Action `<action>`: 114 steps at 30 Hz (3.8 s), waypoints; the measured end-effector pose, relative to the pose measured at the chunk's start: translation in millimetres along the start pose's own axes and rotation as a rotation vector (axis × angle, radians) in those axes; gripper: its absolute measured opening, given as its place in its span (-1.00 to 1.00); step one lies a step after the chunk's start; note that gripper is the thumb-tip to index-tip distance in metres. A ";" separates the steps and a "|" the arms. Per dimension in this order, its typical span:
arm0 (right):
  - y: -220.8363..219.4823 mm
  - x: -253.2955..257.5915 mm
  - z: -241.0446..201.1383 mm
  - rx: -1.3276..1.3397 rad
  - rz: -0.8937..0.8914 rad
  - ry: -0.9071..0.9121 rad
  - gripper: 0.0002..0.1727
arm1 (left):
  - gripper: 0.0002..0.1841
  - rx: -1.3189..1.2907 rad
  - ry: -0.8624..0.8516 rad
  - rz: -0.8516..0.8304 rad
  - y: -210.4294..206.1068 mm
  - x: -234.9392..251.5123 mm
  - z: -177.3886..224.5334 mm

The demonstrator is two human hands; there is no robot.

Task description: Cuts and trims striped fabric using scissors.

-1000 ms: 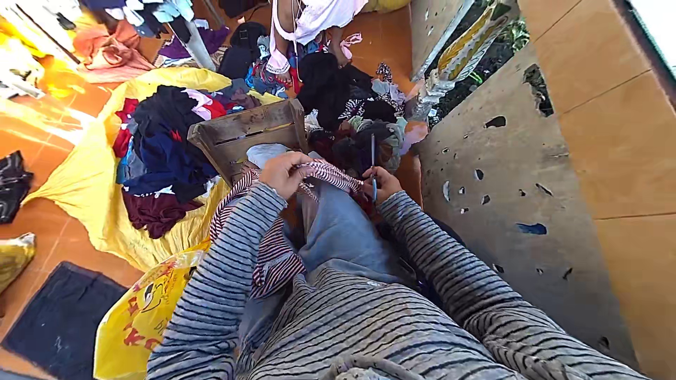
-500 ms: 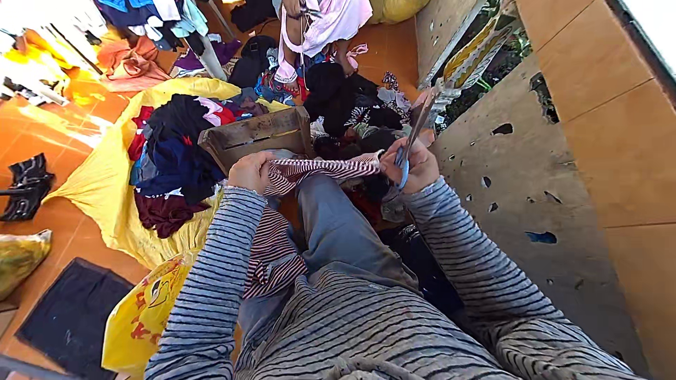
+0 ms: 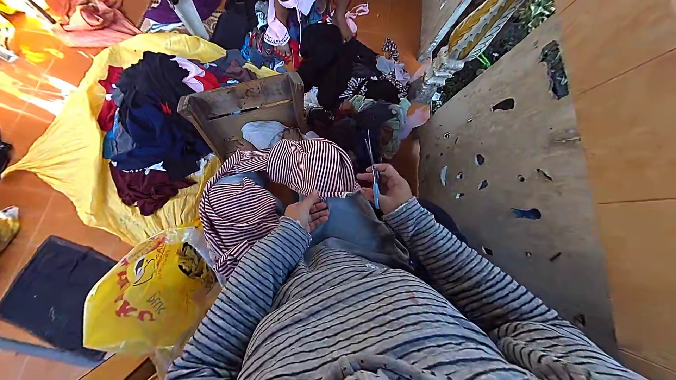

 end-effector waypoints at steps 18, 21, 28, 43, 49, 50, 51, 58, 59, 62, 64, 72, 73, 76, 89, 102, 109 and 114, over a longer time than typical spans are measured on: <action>36.4 60.4 -21.8 -0.399 0.272 -0.065 -0.42 | -0.68 -0.258 -0.390 0.095 -11.8 18.7 94.8; 73.2 70.9 -54.9 -0.337 0.394 -0.054 -0.37 | -0.66 -0.235 -0.475 0.073 -21.6 21.3 143.9; 83.5 35.6 -71.5 -0.190 0.372 0.213 -0.39 | -0.66 -0.397 -0.450 0.137 -15.5 18.3 145.5; 2.8 -36.2 -9.4 -0.343 -0.206 0.095 -0.21 | -0.77 -0.398 -0.257 0.215 28.1 27.0 -3.0; -39.2 -68.6 17.3 -0.192 -0.924 -0.385 -0.38 | -0.69 -0.330 -0.286 0.075 23.2 21.6 3.9; -42.9 -72.6 21.5 -0.174 -0.985 -0.446 -0.38 | -0.64 -0.297 -0.301 0.052 23.5 20.5 6.6; -46.5 -75.1 23.2 -0.164 -1.019 -0.490 -0.38 | -0.62 -0.270 -0.312 0.031 23.6 19.3 8.2; -78.1 -63.4 1.1 -0.135 -1.003 -0.493 -0.37 | -0.66 -0.269 -0.347 -0.028 22.3 10.9 7.5; -80.9 -61.1 -1.8 -0.149 -0.998 -0.485 -0.38 | -0.63 -0.277 -0.340 -0.030 23.8 12.5 5.4; -87.2 -55.5 -5.7 -0.194 -0.986 -0.507 -0.43 | -0.46 -0.316 -0.285 -0.027 26.4 18.2 -2.6; -89.8 -51.3 -6.6 -0.221 -0.971 -0.522 -0.41 | -0.37 -0.335 -0.254 -0.037 25.9 18.6 -4.7; -84.8 -45.7 -18.7 -0.327 -0.935 -0.524 -0.51 | -0.31 -0.399 -0.222 -0.148 25.6 18.1 -2.7; -83.0 -46.1 -19.6 -0.342 -0.937 -0.529 -0.56 | -0.30 -0.398 -0.237 -0.165 25.3 18.3 -2.9; -81.3 -47.2 -22.2 -0.374 -0.947 -0.521 -0.58 | -0.19 -0.341 -0.372 -0.221 25.5 19.0 2.6; -85.5 -45.8 -24.7 -0.235 -0.919 -0.445 -0.31 | -0.06 -0.318 -0.592 -0.212 32.8 12.0 22.4; -92.1 -42.3 -28.7 -0.253 -0.947 -0.427 -0.32 | 0.03 -0.265 -0.677 -0.221 34.4 8.6 27.3; -95.0 -40.6 -31.6 -0.233 -0.897 -0.427 -0.43 | 0.05 -0.247 -0.693 -0.212 35.7 8.9 27.1; -104.3 -39.2 -36.9 -0.230 -0.899 -0.424 -0.43 | 0.06 -0.191 -0.716 -0.241 34.1 4.3 30.7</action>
Point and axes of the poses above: each hand's wrist, its own x-axis towards the middle knuckle, its own y-axis out of the back of the hand, z = x × y, the point moved 9 cm from there along x, towards the middle knuckle, and after that the axes turned 14 degrees about -y, right-handed, at the moved point
